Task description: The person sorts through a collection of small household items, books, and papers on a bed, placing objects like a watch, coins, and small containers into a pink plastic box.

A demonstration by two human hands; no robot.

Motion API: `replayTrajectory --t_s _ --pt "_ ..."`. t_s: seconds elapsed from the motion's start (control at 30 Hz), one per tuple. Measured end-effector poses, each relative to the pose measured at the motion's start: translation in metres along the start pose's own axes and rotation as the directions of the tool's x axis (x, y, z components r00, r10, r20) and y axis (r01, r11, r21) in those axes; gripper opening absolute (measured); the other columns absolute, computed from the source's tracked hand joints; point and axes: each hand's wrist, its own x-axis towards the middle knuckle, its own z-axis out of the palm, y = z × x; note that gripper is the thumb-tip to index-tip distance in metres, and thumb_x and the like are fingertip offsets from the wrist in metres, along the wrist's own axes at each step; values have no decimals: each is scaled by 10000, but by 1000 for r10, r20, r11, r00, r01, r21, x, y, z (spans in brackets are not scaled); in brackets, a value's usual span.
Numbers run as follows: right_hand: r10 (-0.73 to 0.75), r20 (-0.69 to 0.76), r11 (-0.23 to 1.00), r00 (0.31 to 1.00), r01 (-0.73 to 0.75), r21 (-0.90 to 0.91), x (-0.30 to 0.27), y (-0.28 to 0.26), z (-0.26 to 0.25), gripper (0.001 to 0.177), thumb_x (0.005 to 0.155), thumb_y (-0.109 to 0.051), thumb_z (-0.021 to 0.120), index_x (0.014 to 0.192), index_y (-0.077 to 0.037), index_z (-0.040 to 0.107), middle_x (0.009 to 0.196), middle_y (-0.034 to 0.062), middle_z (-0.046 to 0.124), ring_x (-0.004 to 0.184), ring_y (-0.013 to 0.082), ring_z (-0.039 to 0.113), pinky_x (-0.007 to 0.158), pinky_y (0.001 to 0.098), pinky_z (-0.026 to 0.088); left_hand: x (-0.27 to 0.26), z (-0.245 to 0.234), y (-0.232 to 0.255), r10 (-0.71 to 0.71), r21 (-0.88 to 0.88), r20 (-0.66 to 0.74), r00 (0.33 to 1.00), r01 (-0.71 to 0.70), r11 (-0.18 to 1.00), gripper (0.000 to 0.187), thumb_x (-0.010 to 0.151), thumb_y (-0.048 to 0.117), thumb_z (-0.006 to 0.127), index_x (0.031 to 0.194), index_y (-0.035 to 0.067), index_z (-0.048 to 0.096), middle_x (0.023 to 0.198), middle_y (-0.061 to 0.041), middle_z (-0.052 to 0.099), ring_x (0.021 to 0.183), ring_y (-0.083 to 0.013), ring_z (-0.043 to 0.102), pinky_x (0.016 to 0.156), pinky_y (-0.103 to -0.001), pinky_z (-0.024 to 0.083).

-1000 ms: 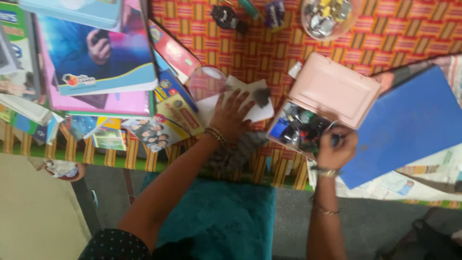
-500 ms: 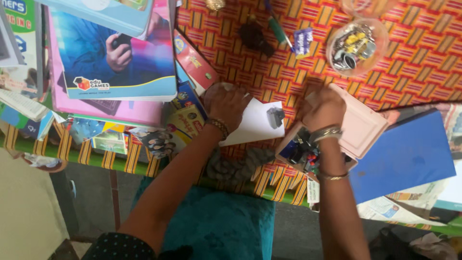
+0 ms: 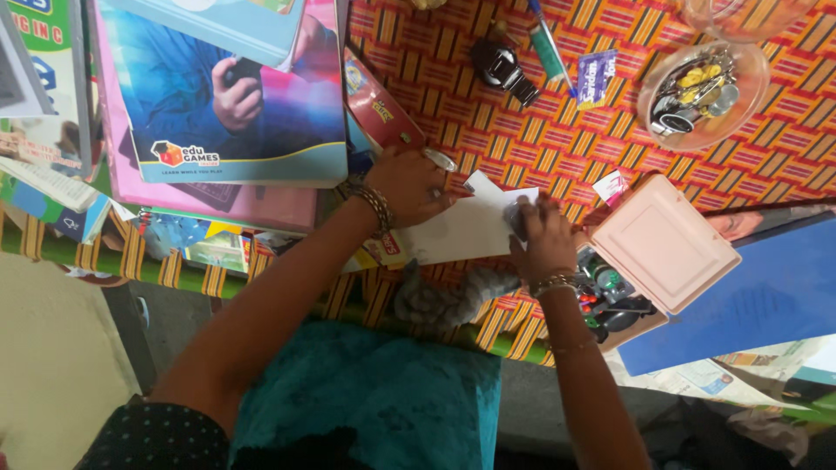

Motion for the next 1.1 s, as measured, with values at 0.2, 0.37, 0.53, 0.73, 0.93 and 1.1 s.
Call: replayTrajectory --t_s 0.2,0.37,0.53,0.73,0.93,1.1 --pt "283 -93 799 955 -180 574 -13 -49 24 546 731 -177 808 1232 -127 594 1176 110 620 998 286 683 893 397 570 13 18 8 -13 134 -69 998 22 991 345 907 459 592 971 152 736 1039 -79 685 1051 -280 622 902 -533 414" --pt "308 -456 839 835 -13 544 -79 -42 30 573 778 -100 850 1277 -66 570 1214 145 578 1087 315 612 888 412 552 43 64 54 307 309 -53 950 -277 910 140 887 221 599 960 190 714 1069 -20 679 1128 -257 623 989 -496 437" --pt "660 -459 689 595 -236 685 -160 36 38 595 811 27 840 1317 -3 528 1305 167 583 1102 223 624 850 333 603 29 104 120 348 156 134 928 -367 917 212 827 183 620 1020 162 705 1062 -48 675 1096 -278 619 912 -496 477" --pt "736 -362 386 572 84 919 -166 60 84 326 1032 14 672 1347 22 590 1236 156 684 1114 203 669 979 309 573 7 144 157 49 -251 75 996 -29 967 418 888 202 652 1305 183 635 1167 -52 679 1123 -301 655 921 -445 535" --pt "449 -464 891 764 -344 296 -160 24 70 163 847 -144 752 995 -81 778 1246 122 685 1073 360 598 925 465 523 -2 176 177 314 79 -17 949 -312 947 720 763 236 711 1441 118 502 1552 -143 414 1411 -323 426 1050 -528 410" --pt "554 -341 832 759 -498 244 -185 42 53 133 793 -235 798 900 -157 799 1161 103 648 1008 378 569 844 510 478 1 192 190 422 324 -47 905 -386 864 418 892 235 630 1305 176 609 1575 -83 423 1465 -287 373 1115 -623 336"
